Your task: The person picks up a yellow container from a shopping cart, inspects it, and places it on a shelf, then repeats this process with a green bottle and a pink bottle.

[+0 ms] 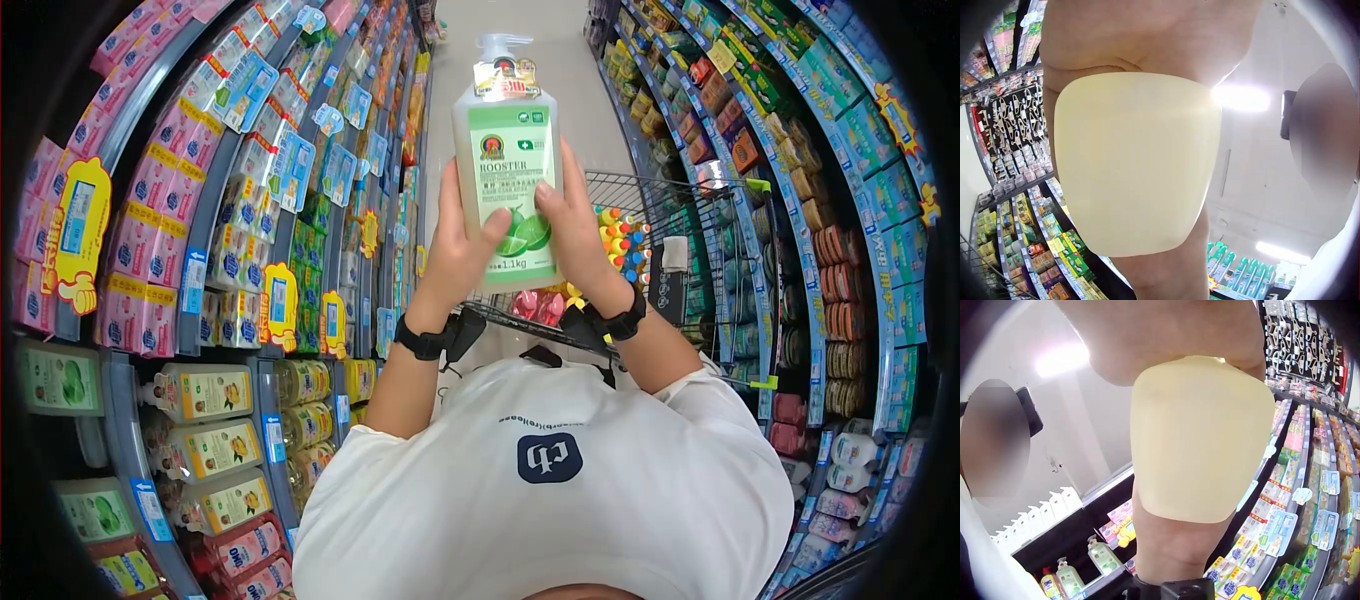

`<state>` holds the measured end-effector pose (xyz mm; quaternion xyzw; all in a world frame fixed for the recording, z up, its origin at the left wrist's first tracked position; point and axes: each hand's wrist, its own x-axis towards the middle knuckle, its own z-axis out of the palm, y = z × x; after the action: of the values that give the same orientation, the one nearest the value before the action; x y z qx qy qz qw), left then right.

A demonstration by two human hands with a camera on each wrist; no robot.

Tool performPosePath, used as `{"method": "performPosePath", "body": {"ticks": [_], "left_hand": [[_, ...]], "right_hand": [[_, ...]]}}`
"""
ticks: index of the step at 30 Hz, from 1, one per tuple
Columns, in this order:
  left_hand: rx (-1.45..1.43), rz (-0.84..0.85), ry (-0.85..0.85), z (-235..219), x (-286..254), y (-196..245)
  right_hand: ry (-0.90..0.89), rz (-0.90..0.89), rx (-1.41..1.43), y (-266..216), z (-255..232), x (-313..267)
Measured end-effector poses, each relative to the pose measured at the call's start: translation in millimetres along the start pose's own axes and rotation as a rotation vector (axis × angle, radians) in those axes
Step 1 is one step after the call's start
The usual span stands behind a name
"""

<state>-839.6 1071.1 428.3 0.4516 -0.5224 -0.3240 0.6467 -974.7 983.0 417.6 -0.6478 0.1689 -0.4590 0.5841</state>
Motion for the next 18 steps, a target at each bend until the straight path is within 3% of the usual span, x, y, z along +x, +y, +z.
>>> {"method": "performPosePath", "body": {"ticks": [3,7,11,13,18], "left_hand": [[-0.075,0.037,-0.011,1,0,-2],[-0.057,0.106,-0.014,1,-6,-13],[-0.063,0.119,0.011,1,-12,-15],[-0.002,0.161,0.015,0,-14,-16],[0.02,0.137,-0.039,1,-24,-23]], "right_hand": [[-0.031,-0.12,-0.096,-2,-2,-2],[-0.131,-0.084,0.095,-23,1,-3],[-0.115,-0.123,-0.016,-23,-6,-2],[-0.007,-0.38,-0.352,-36,-14,9],[0.009,-0.466,-0.137,-55,-19,23]]}}
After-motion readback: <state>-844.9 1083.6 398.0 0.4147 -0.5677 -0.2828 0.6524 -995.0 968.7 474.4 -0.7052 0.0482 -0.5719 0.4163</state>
